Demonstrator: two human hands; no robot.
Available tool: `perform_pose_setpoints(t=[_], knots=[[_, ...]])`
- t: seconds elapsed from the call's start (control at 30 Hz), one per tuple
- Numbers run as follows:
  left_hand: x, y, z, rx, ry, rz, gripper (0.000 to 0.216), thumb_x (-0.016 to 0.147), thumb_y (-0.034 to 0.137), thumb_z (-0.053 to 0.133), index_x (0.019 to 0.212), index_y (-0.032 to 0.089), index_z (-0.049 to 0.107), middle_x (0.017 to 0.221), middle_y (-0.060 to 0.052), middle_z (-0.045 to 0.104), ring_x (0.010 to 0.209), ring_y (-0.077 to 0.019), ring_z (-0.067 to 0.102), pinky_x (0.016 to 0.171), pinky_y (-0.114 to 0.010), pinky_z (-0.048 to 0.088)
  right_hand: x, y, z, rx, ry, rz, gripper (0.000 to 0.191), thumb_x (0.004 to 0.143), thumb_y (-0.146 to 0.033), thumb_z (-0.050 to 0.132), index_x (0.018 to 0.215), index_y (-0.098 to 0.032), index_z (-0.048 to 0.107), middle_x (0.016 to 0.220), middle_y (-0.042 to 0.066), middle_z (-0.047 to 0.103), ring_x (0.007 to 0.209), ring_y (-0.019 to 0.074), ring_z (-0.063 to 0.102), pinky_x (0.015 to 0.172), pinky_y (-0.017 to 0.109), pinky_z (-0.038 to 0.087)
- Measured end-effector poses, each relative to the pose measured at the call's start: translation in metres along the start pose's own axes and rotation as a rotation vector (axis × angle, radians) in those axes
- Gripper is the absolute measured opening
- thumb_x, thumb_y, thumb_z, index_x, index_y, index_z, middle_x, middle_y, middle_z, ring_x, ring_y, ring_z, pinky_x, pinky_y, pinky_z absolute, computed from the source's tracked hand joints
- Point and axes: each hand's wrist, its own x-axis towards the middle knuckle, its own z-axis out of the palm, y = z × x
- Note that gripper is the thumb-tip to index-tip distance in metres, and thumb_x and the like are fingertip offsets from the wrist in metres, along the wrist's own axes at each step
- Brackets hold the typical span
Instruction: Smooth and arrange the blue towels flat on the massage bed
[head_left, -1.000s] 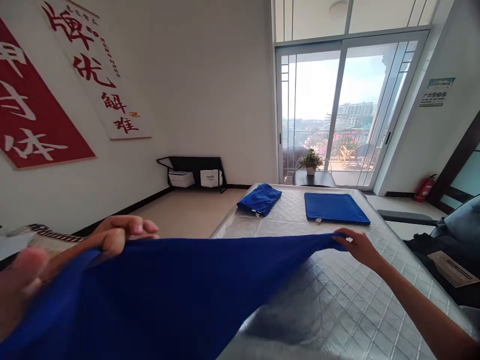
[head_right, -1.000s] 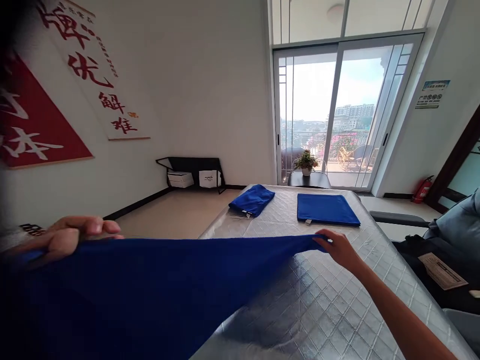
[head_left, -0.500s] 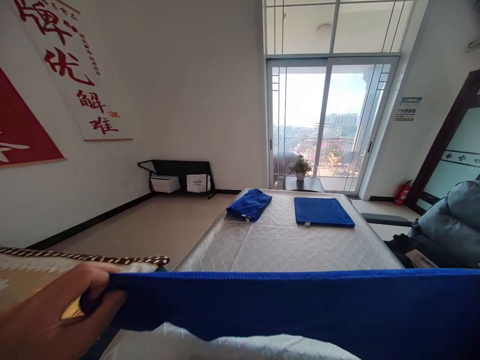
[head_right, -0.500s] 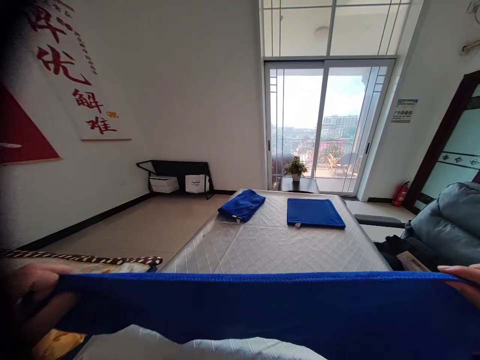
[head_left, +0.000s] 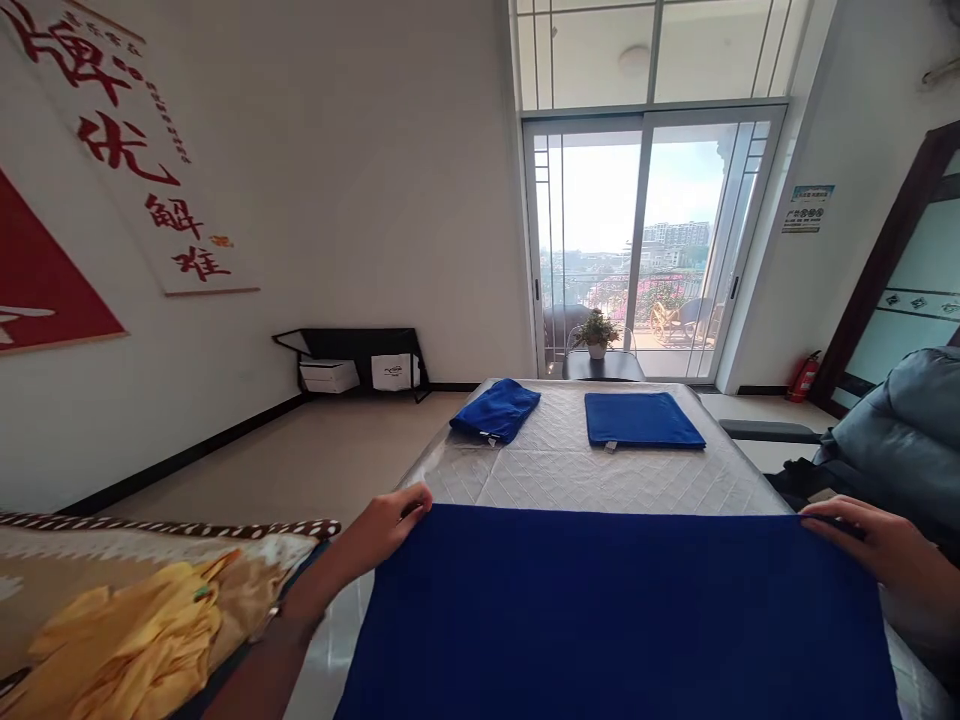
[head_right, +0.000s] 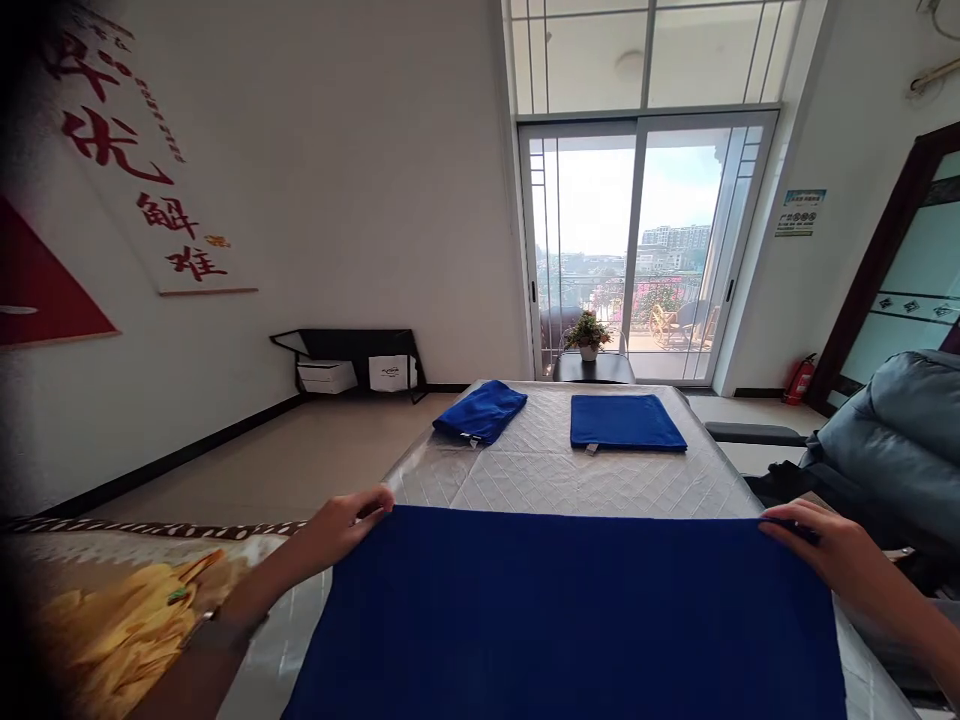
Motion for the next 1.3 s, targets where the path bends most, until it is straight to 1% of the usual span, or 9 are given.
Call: perform_pose_setpoints(t=[0.07,0.13,0.23,0.33,0.53,0.73,1.07,1.17,1.3], knots=[[0.017,-0.016,0.033,0.037,-0.105,-0.013,0.017,0.081,0.034,0.049,0.074,0.026,0.063,0.076,-0.001,0.070,0.076,-0.0223,0.065,0.076,-0.030,0.047,0.016,0.018,0.036,0.089,-0.202,0.089,0.038,0.086,-0.067,0.055,0.096,-0.038,0.077,0.100,0.006,0.076,0.087,0.0291,0.072,0.074,0.038,0.058],[0.031,-0.033,0.063,0.048,-0.201,-0.043,0.015,0.078,0.029,0.051,0.074,0.026,0.065,0.083,-0.002,0.072,0.085,-0.0233,0.066,0.082,-0.031,0.047,0.022,0.033,0.067,0.136,-0.334,0.150,0.043,0.088,-0.067,0.050,0.099,-0.034,0.076,0.101,0.005,0.077,0.091,0.0297,0.072,0.080,0.039,0.057],[0.050,-0.056,0.095,0.057,-0.284,-0.047,0.019,0.081,0.027,0.049,0.077,0.025,0.067,0.090,-0.003,0.073,0.093,-0.0234,0.066,0.086,-0.031,0.046,0.024,0.049,0.103,0.141,-0.419,0.211,0.051,0.087,-0.068,0.046,0.098,-0.029,0.076,0.101,0.005,0.077,0.096,0.0308,0.070,0.085,0.039,0.055],[0.069,-0.078,0.111,0.090,-0.280,0.003,0.027,0.088,0.027,0.043,0.085,0.024,0.070,0.097,-0.005,0.073,0.094,-0.0226,0.066,0.085,-0.029,0.046,0.030,0.064,0.126,0.121,-0.450,0.283,0.053,0.086,-0.067,0.046,0.098,-0.025,0.076,0.104,0.008,0.077,0.099,0.0312,0.070,0.088,0.038,0.052],[0.099,-0.112,0.121,0.116,-0.225,0.020,0.027,0.092,0.023,0.042,0.094,0.024,0.069,0.102,-0.005,0.072,0.097,-0.0205,0.066,0.086,-0.026,0.045,0.054,0.092,0.152,0.025,-0.403,0.414,0.049,0.087,-0.059,0.045,0.100,-0.024,0.076,0.104,0.010,0.077,0.100,0.0318,0.069,0.088,0.038,0.049],[0.125,-0.126,0.133,0.125,-0.103,-0.012,0.026,0.091,0.019,0.042,0.090,0.021,0.068,0.101,-0.007,0.072,0.097,-0.0215,0.066,0.088,-0.029,0.046,0.077,0.110,0.172,-0.090,-0.390,0.472,0.044,0.092,-0.050,0.044,0.108,-0.023,0.075,0.103,0.011,0.077,0.099,0.0296,0.070,0.083,0.036,0.048],[0.154,-0.157,0.147,0.057,0.182,-0.003,0.030,0.091,0.035,0.043,0.099,0.020,0.068,0.103,-0.009,0.072,0.097,-0.0248,0.068,0.092,-0.037,0.051,0.101,0.117,0.199,-0.172,-0.373,0.543,0.044,0.096,-0.048,0.044,0.116,-0.021,0.073,0.105,0.015,0.075,0.101,0.0300,0.069,0.082,0.036,0.048],[0.156,-0.166,0.145,0.062,0.203,-0.026,0.029,0.089,0.037,0.046,0.098,0.019,0.067,0.099,-0.009,0.071,0.093,-0.0248,0.068,0.090,-0.037,0.052,0.103,0.116,0.202,-0.201,-0.379,0.560,0.045,0.096,-0.049,0.042,0.118,-0.022,0.071,0.106,0.015,0.074,0.101,0.0296,0.069,0.082,0.036,0.048],[0.152,-0.170,0.141,0.073,0.166,-0.087,0.032,0.086,0.042,0.051,0.101,0.018,0.068,0.093,-0.008,0.070,0.086,-0.0241,0.068,0.085,-0.035,0.052,0.103,0.118,0.200,-0.242,-0.421,0.590,0.046,0.097,-0.053,0.041,0.119,-0.026,0.069,0.104,0.014,0.074,0.097,0.0293,0.069,0.081,0.037,0.048]])
